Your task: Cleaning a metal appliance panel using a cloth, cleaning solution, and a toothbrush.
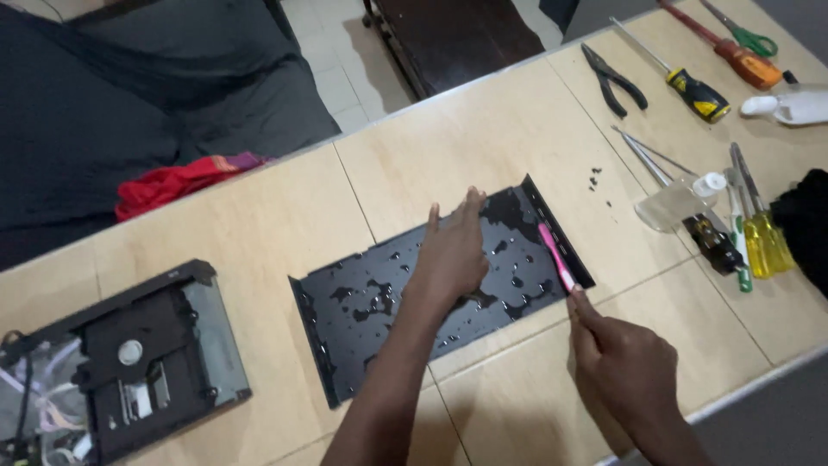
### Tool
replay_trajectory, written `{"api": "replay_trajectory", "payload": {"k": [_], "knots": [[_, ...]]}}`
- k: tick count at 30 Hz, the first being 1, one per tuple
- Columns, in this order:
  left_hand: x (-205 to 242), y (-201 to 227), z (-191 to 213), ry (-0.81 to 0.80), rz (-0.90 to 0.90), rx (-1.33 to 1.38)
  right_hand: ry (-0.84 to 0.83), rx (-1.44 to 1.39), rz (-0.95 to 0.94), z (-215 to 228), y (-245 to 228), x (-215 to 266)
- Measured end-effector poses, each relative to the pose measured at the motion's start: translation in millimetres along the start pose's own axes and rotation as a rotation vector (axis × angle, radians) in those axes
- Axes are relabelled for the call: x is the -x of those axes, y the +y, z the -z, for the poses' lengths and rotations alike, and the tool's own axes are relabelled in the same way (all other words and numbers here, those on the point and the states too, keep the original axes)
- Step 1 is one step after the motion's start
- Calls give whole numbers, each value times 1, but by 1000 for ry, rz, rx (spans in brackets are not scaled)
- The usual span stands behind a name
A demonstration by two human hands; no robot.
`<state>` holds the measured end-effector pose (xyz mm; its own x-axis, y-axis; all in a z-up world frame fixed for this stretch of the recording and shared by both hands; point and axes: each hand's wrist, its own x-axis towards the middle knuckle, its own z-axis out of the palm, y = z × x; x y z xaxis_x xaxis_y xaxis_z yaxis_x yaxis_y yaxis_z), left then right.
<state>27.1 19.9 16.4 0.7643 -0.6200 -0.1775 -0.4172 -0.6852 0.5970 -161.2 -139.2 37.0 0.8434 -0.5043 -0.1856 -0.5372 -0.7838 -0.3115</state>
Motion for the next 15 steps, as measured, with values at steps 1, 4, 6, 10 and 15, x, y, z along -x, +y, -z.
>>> {"api": "replay_trajectory", "payload": {"k": [1, 4, 6, 10, 15], "knots": [[1, 1, -2, 15, -4, 1, 22, 0, 126, -3, 9, 6], [1, 1, -9, 37, 2, -13, 68, 6, 207, -16, 34, 24], [-9, 1, -9, 59, 2, -24, 108, 20, 166, -17, 39, 24], [-1, 2, -18, 66, 30, -44, 88, -82, 225, -17, 50, 46], [-7, 0, -25, 70, 56, -124, 267, -17, 230, -22, 59, 53]]}}
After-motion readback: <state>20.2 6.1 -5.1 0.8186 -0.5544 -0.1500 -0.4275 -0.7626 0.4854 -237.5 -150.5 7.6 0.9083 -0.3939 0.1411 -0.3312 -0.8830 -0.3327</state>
